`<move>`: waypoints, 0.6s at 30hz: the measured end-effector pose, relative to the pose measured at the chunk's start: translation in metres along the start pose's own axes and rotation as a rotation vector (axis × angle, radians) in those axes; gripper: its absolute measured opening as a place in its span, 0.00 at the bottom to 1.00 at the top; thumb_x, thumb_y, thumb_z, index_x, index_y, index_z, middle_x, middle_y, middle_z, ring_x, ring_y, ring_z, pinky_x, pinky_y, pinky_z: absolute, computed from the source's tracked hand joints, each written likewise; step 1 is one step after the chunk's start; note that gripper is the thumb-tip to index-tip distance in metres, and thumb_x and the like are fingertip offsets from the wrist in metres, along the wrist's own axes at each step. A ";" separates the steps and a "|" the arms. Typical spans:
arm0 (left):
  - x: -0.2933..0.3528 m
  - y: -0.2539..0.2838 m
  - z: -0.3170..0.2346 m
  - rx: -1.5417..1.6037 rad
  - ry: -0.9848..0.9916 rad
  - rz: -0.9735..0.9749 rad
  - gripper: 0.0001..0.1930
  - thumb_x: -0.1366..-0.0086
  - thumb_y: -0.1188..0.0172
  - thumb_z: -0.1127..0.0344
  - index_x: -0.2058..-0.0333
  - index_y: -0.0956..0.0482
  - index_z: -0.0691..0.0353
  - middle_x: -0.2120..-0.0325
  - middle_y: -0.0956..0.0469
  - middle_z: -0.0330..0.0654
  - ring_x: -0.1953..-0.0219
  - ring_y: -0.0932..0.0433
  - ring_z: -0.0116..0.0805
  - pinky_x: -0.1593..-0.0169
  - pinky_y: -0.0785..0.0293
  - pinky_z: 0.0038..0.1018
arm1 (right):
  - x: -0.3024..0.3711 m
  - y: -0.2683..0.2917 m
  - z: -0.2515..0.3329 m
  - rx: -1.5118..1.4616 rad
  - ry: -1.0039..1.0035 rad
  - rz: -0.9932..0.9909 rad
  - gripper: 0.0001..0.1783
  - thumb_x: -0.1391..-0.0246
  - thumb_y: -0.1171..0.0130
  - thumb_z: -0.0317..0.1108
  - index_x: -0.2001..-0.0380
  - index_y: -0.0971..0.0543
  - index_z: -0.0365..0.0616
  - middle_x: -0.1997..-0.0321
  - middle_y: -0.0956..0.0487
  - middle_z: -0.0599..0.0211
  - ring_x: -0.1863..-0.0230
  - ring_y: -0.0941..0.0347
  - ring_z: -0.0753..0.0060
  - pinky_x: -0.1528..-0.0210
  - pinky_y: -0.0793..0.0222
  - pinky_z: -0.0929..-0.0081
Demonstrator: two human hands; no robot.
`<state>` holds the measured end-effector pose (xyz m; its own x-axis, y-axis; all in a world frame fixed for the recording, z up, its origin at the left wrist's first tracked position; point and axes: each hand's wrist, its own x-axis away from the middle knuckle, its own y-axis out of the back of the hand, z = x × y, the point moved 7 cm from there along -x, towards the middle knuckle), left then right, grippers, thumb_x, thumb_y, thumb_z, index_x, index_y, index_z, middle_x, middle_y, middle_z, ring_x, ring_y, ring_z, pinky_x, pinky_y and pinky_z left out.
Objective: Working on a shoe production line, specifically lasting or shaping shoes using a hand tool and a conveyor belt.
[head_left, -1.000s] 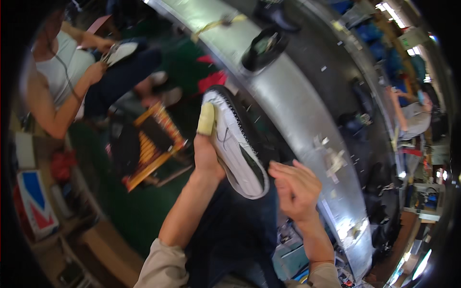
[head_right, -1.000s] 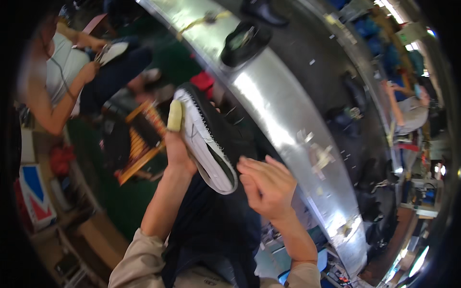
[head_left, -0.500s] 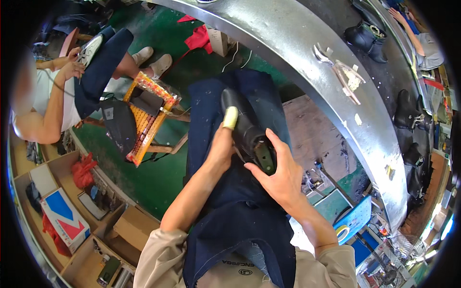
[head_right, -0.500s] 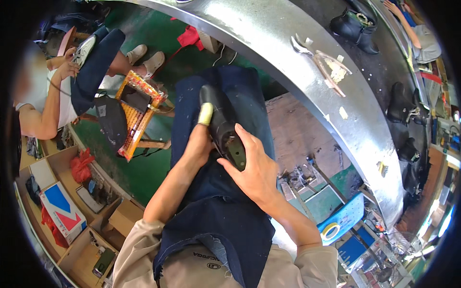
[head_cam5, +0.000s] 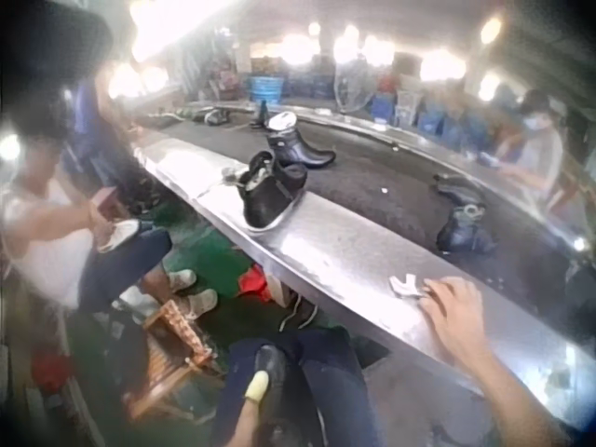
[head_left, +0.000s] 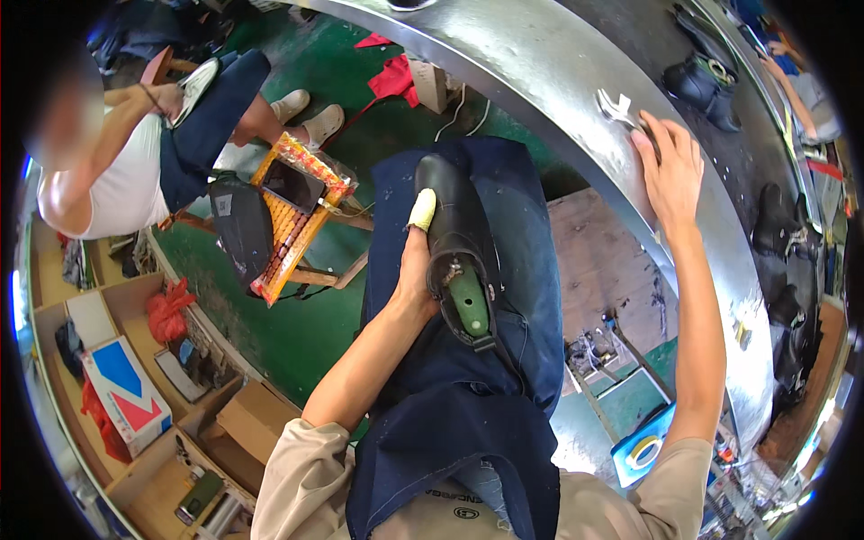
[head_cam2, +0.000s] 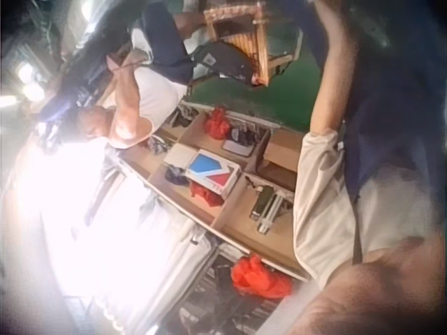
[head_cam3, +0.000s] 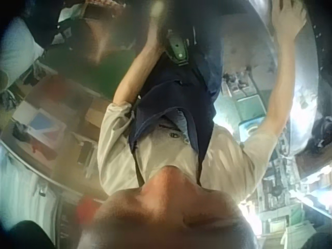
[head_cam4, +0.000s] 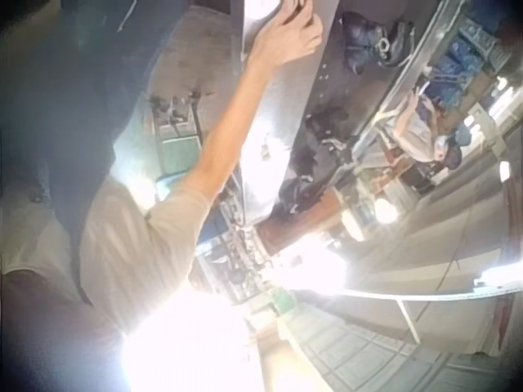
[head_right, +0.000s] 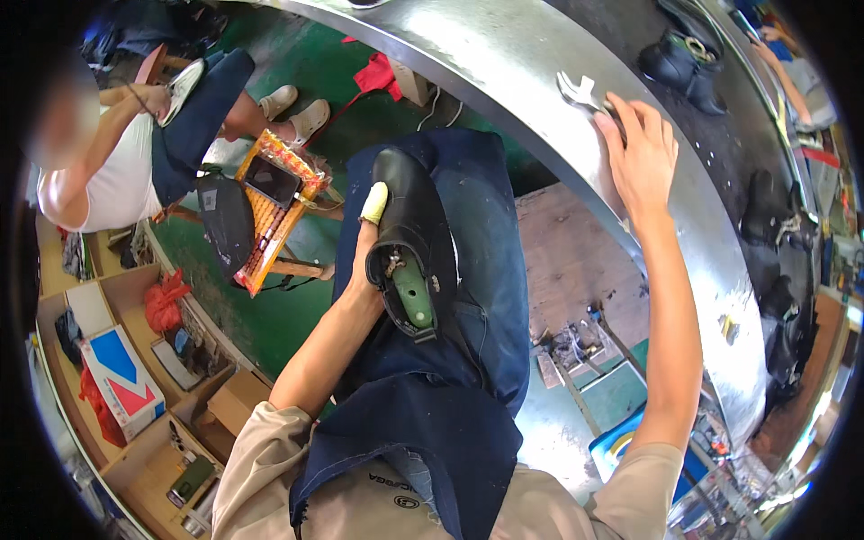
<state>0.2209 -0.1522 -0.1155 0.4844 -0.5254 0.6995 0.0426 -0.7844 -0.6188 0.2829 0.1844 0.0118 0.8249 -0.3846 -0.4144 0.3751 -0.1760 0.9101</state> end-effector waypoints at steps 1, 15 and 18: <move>0.000 0.004 -0.003 0.008 -0.009 -0.004 0.33 0.21 0.64 0.38 0.37 0.30 0.61 0.50 0.19 0.51 0.52 0.16 0.43 0.48 0.15 0.42 | -0.003 0.003 0.003 -0.006 0.011 -0.002 0.25 0.33 0.43 0.51 0.42 0.19 0.48 0.42 0.21 0.65 0.41 0.26 0.58 0.42 0.33 0.60; -0.012 0.034 -0.021 0.012 -0.403 -0.100 0.33 0.31 0.40 0.36 0.44 0.25 0.60 0.54 0.18 0.44 0.54 0.18 0.39 0.46 0.19 0.36 | 0.183 0.057 0.175 -1.645 -0.799 1.398 0.26 0.26 0.50 0.49 0.45 0.23 0.34 0.56 0.15 0.53 0.59 0.14 0.67 0.68 0.20 0.75; -0.007 0.028 -0.024 -0.023 -0.419 -0.025 0.33 0.30 0.42 0.36 0.43 0.25 0.61 0.52 0.19 0.44 0.52 0.18 0.38 0.45 0.20 0.36 | 0.182 0.050 0.187 -1.725 -0.816 1.471 0.28 0.26 0.51 0.50 0.44 0.24 0.33 0.53 0.15 0.51 0.57 0.14 0.63 0.65 0.18 0.73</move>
<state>0.1972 -0.1782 -0.1292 0.7969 -0.3307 0.5055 0.0413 -0.8050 -0.5918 0.3728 -0.0634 -0.0178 0.6622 0.2818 0.6943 0.1629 0.8503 -0.5005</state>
